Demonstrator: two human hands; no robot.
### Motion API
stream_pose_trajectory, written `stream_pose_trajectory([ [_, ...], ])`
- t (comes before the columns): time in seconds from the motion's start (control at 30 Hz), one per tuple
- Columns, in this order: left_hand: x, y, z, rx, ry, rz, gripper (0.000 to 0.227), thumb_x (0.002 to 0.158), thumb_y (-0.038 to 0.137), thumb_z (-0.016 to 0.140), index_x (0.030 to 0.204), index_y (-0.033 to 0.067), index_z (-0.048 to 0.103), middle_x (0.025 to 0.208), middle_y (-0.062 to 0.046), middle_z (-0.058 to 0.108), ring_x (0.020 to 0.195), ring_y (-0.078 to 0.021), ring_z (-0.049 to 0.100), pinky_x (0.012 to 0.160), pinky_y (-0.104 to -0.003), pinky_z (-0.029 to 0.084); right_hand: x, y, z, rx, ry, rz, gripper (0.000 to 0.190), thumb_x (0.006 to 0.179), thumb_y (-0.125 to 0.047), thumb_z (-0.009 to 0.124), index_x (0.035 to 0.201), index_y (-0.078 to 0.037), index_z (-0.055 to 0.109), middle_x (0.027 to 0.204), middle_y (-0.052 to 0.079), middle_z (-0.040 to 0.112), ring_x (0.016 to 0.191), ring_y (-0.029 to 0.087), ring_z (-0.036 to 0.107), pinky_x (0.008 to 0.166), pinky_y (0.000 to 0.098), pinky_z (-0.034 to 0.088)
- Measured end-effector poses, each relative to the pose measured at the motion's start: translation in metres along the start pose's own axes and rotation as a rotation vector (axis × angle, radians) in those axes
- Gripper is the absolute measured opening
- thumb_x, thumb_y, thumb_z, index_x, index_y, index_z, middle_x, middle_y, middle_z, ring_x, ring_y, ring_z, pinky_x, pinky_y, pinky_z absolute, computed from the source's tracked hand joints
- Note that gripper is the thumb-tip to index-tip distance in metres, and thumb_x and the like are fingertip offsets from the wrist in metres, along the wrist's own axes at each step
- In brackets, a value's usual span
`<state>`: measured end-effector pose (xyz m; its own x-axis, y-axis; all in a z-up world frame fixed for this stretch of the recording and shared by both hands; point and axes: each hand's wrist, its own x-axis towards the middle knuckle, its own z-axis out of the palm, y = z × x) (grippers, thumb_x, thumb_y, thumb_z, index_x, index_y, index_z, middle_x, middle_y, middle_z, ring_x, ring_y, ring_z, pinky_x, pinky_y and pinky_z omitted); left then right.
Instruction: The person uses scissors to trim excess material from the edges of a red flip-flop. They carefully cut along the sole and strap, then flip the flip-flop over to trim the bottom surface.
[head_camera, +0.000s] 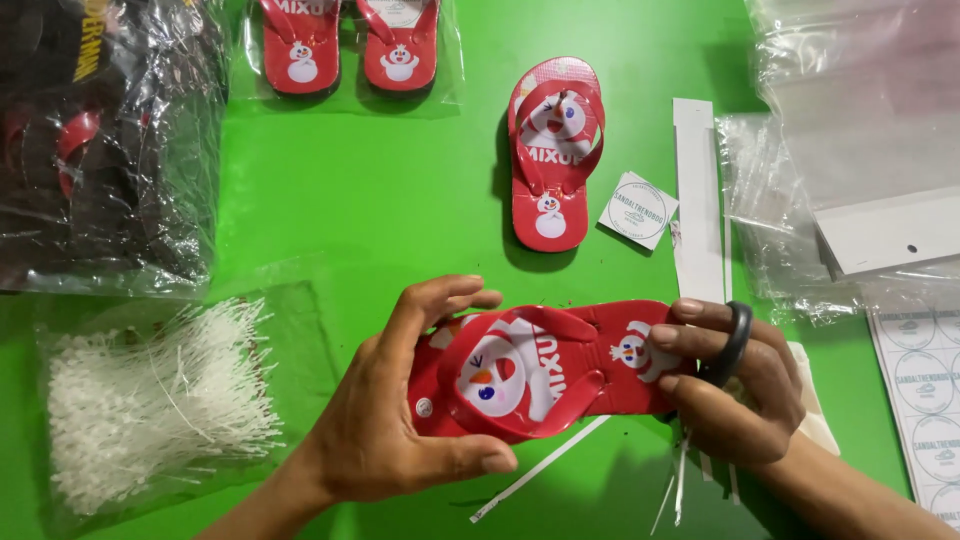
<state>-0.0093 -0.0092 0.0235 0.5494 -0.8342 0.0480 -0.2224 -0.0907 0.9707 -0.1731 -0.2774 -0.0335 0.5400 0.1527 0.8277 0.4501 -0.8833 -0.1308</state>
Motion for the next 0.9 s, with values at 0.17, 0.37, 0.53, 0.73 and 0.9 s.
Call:
stream_pose_trajectory([
  [0.17, 0.004, 0.014, 0.007, -0.139, -0.113, -0.414, 0.095, 0.048, 0.048, 0.089, 0.132, 0.0177, 0.057, 0.098, 0.0, 0.086, 0.084, -0.0089, 0.084, 0.074, -0.023, 0.071, 0.008, -0.01, -0.014, -0.026, -0.155, -0.063, 0.006, 0.094, -0.01, 0.067, 0.096, -0.011, 0.061, 0.112, 0.021, 0.068, 0.102, 0.043, 0.07, 0.089, 0.0483, 0.064],
  [0.37, -0.002, 0.013, 0.006, 0.065, 0.081, -0.197, 0.079, 0.053, 0.047, 0.091, 0.121, 0.0149, 0.067, 0.103, 0.002, 0.077, 0.085, -0.009, 0.077, 0.07, -0.023, 0.068, 0.015, -0.006, -0.003, -0.039, -0.105, 0.054, 0.025, 0.088, -0.014, 0.079, 0.104, -0.005, 0.063, 0.109, 0.027, 0.068, 0.102, 0.041, 0.071, 0.091, 0.0493, 0.065],
  [0.53, -0.007, 0.015, 0.001, 0.225, 0.312, -0.014, 0.079, 0.059, 0.046, 0.091, 0.124, 0.0123, 0.064, 0.105, -0.001, 0.068, 0.088, -0.012, 0.072, 0.072, -0.025, 0.063, 0.034, -0.018, -0.006, 0.245, -0.289, 0.51, 0.045, 0.076, -0.039, 0.077, 0.101, -0.003, 0.068, 0.092, 0.009, 0.079, 0.072, 0.017, 0.079, 0.055, 0.0219, 0.066],
  [0.73, -0.01, 0.018, 0.004, 0.17, 0.335, 0.042, 0.077, 0.064, 0.043, 0.09, 0.126, 0.0083, 0.06, 0.109, -0.003, 0.067, 0.094, -0.0134, 0.07, 0.078, -0.024, 0.063, 0.047, -0.026, -0.001, 1.215, -0.5, 0.904, 0.055, 0.088, -0.049, 0.082, 0.098, 0.005, 0.074, 0.056, 0.007, 0.071, 0.044, 0.014, 0.068, 0.039, 0.0247, 0.057],
  [0.9, -0.012, 0.017, 0.007, 0.193, 0.324, 0.096, 0.077, 0.067, 0.046, 0.087, 0.128, 0.0081, 0.058, 0.106, -0.003, 0.065, 0.088, -0.0138, 0.069, 0.076, -0.025, 0.062, 0.044, -0.025, -0.001, 1.563, -0.552, 1.037, 0.059, 0.093, -0.045, 0.087, 0.1, 0.012, 0.074, 0.059, 0.014, 0.066, 0.044, 0.024, 0.07, 0.037, 0.0246, 0.046],
])
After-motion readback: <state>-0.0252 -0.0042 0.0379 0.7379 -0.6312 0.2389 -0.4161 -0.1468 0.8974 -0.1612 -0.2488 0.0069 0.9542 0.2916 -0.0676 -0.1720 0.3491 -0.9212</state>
